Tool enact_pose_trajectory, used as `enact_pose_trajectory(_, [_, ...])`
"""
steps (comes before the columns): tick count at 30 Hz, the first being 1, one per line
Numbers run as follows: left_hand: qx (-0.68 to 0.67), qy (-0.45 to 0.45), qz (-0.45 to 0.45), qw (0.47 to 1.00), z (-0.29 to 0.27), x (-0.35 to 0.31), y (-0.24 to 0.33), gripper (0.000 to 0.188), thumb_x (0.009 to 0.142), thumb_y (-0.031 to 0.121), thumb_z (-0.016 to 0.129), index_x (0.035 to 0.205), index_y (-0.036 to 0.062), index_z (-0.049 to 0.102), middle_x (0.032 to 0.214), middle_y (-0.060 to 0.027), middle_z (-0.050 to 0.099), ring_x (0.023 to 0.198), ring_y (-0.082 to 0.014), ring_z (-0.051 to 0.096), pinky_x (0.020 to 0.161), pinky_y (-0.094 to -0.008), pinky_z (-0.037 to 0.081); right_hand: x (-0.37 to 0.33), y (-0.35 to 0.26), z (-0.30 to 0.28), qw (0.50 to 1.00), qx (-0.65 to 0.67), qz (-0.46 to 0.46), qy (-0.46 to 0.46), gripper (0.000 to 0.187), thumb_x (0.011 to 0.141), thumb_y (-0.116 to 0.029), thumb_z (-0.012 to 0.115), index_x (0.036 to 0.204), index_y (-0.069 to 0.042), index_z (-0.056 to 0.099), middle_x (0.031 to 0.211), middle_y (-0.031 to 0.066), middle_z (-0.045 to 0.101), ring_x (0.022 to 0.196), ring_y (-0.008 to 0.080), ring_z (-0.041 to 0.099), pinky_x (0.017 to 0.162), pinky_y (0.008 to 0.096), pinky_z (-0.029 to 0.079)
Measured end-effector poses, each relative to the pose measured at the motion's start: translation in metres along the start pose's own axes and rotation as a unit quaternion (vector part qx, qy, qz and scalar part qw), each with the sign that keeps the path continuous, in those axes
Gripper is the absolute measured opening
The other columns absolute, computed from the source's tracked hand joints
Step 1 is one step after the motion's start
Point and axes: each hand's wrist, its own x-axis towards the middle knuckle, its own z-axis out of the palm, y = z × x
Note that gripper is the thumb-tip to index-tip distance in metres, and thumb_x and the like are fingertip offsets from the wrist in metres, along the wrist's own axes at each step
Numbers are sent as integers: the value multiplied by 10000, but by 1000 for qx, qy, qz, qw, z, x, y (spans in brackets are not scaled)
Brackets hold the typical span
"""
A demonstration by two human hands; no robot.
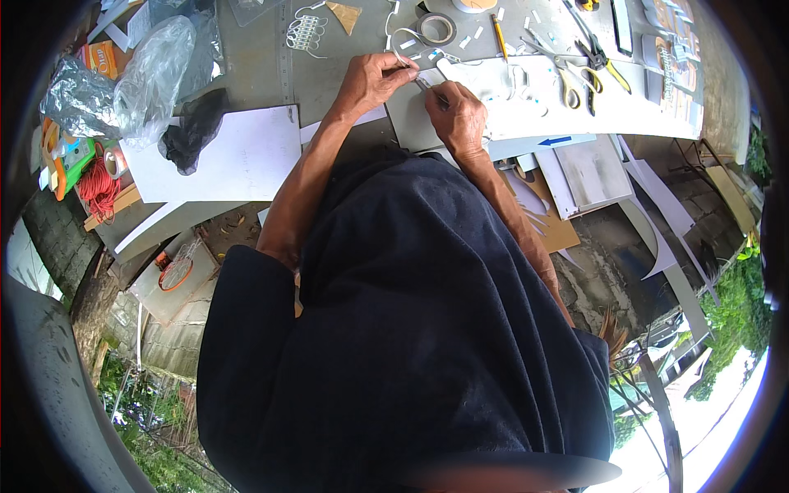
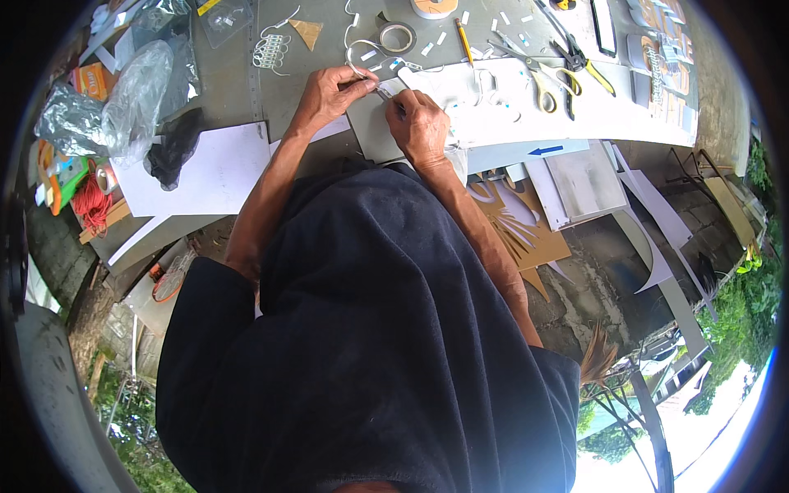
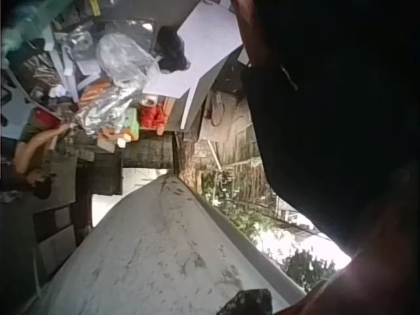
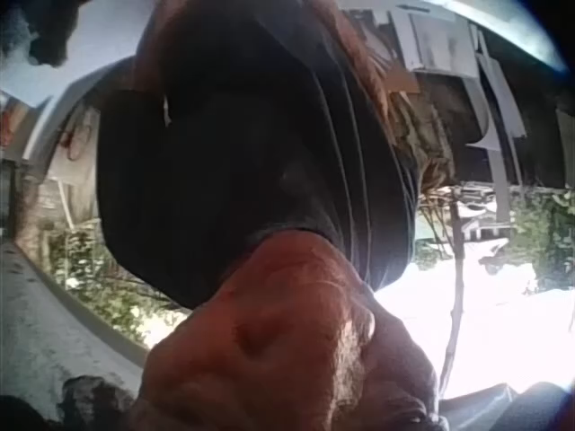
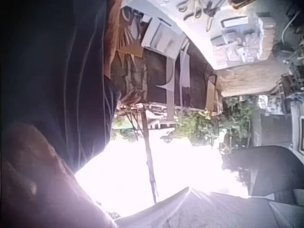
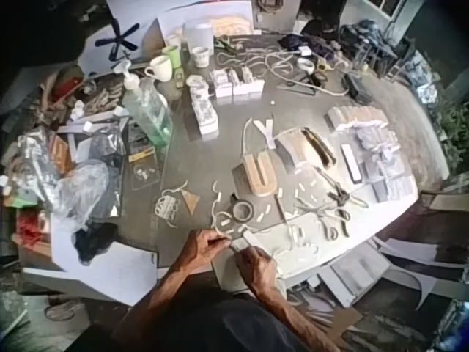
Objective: Assembling the components of plastic sign letters on a work table.
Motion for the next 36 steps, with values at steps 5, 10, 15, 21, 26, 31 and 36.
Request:
enact_pose_trajectory(5, [11,4,-1,1000,1,1,-1,202,947,182,727,1061,20,764,876,-37,764,796,-64,680,703,-222,529,0,1,0,1000,5,-2,-1,88,813,-141,722,810,-71,668,760,108,678,708,314,680,625,425,528])
enact_pose_trajectory(10, [-19,22,7,1000,3,0,-3,196,917,210,749,1026,50,779,850,-64,771,748,-97,692,688,-270,540,1,-1,-1,1000,9,-1,0,87,812,-137,722,807,-70,666,756,107,676,705,312,680,624,424,528])
enact_pose_trajectory(15, [-11,11,-5,1000,2,0,-1,200,931,199,739,1044,37,770,856,-47,766,765,-76,682,690,-247,530,1,-2,-2,1000,5,-6,-2,90,814,-137,722,804,-72,660,751,101,672,700,307,677,622,420,525])
enact_pose_trajectory(21, [11,18,9,1000,3,1,-5,202,925,206,745,1038,41,773,840,-48,764,745,-81,681,673,-251,527,1,-1,-1,1000,9,-11,0,93,815,-137,720,798,-76,652,754,100,671,702,307,677,623,419,524])
enact_pose_trajectory(26, [4,37,25,999,5,1,-8,206,905,232,762,1009,56,784,801,-64,764,689,-100,684,635,-276,528,1,0,-1,1000,8,-8,-4,92,813,-138,721,798,-76,655,754,103,673,703,309,678,622,419,525])
enact_pose_trajectory(31, [14,34,24,999,5,1,-6,202,903,232,765,1001,56,785,808,-70,766,699,-104,691,640,-276,531,1,1,0,1000,6,-6,0,87,809,-135,721,798,-78,657,753,103,671,702,309,678,620,420,524])
enact_pose_trajectory(36, [22,12,5,1000,3,1,-1,190,936,187,738,1050,39,770,862,-31,764,766,-60,663,682,-230,517,1,-1,-2,1000,2,-12,1,91,804,-134,723,790,-80,651,744,99,665,698,308,674,616,423,521])
